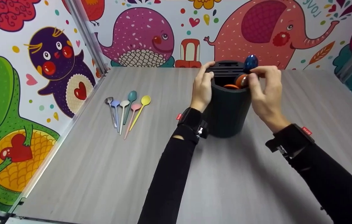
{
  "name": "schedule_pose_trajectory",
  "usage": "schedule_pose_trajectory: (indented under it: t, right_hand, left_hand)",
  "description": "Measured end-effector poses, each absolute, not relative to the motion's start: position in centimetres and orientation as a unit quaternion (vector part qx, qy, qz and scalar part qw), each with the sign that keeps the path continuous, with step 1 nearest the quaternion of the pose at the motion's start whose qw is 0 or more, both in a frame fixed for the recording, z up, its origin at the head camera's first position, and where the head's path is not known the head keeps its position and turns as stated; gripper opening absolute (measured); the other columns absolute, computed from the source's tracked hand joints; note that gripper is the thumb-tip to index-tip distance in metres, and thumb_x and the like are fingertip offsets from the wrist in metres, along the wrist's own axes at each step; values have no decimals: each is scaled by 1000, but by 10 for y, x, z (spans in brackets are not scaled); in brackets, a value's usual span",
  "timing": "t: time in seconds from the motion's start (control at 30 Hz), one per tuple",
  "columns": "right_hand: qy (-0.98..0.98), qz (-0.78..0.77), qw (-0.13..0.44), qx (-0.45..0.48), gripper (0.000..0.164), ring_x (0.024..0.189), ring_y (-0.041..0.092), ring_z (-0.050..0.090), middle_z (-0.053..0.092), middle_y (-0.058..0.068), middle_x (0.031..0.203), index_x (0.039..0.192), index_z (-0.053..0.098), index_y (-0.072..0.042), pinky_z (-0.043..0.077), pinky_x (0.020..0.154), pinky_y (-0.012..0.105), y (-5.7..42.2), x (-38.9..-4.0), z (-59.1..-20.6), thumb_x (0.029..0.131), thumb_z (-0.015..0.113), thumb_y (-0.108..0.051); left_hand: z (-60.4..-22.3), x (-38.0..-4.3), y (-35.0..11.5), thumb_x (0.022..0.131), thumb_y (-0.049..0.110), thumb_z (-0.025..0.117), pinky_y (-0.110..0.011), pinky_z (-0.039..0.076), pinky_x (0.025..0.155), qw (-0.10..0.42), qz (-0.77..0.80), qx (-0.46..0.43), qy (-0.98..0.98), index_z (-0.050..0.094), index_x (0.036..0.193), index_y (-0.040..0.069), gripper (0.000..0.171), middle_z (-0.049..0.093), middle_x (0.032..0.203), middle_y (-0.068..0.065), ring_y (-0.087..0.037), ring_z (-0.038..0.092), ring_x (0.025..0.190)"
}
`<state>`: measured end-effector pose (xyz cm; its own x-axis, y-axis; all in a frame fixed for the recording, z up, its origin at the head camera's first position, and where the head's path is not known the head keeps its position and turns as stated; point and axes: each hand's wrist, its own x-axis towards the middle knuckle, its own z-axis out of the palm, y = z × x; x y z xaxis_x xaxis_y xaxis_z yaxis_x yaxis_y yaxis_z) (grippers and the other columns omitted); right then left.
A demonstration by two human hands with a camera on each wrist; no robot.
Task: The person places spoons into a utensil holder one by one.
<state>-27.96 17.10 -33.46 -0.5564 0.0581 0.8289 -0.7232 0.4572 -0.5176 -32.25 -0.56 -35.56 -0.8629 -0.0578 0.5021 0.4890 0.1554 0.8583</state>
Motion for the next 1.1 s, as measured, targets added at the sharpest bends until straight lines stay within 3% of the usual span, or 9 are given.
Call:
schedule_pose_trajectory:
  t: [0.13,0.27,0.37,0.53,0.63,0.77,0.87,1.03,1.1]
  right_hand:
    - [-730,554,371,149,16,104,13,51,57,5,107,110,60,5,39,94,27,179,-286,-336,98,52,-2]
    - [-725,624,282,70,18,109,16,52,56,4,114,119,56,-6,41,96,29,186,-291,-337,101,51,-8]
    - [-715,663,217,41,23,114,17,50,54,5,121,126,53,-9,40,100,29,186,-294,-337,104,49,-14]
    - [-674,729,117,22,35,117,18,48,52,7,129,136,54,-6,40,101,28,177,-300,-332,105,48,-23]
    - [-650,755,82,11,44,125,19,46,49,7,141,144,53,-9,39,106,29,173,-303,-330,106,48,-29]
    - [-638,764,91,2,41,127,18,47,51,6,144,143,56,-11,40,106,29,170,-305,-332,107,45,-25]
    - [-627,771,110,-2,36,109,17,57,59,8,128,135,63,-9,45,96,27,169,-307,-334,106,44,-19]
    - [-584,803,114,-1,34,72,16,62,64,10,98,130,66,-8,52,76,26,168,-308,-335,105,44,-12]
    - [-578,807,119,2,35,74,15,62,64,8,98,131,66,-7,52,76,26,167,-308,-334,105,43,-11]
  left_hand:
    - [-358,-323,-4,100,16,35,-25,32,74,212,-634,-149,-729,56,143,8,48,43,86,-4,-10,30,61]
    - [-359,-324,-4,100,15,35,-25,34,80,212,-639,-153,-724,56,142,7,48,59,112,-8,-11,37,70]
    - [-360,-325,-3,99,15,34,-24,37,91,213,-643,-156,-719,56,142,6,49,58,139,-9,-13,50,92]
    - [-360,-325,-4,98,16,33,-24,37,104,206,-646,-161,-717,56,142,6,50,54,147,-9,-14,50,126]
    - [-360,-325,-4,98,16,32,-24,37,102,202,-647,-163,-717,55,142,6,51,53,148,-9,-15,50,123]
    - [-359,-325,-5,98,17,32,-24,37,104,199,-646,-165,-719,54,143,5,51,52,149,-10,-16,50,125]
    - [-358,-326,-5,99,17,32,-24,37,104,197,-646,-166,-719,53,144,4,51,52,149,-9,-14,50,123]
    - [-357,-325,-6,100,18,33,-25,35,89,193,-644,-162,-722,53,145,6,51,55,106,-11,-14,44,82]
    - [-356,-325,-6,100,18,33,-26,34,87,193,-641,-165,-724,53,145,6,50,54,104,-10,-14,41,78]
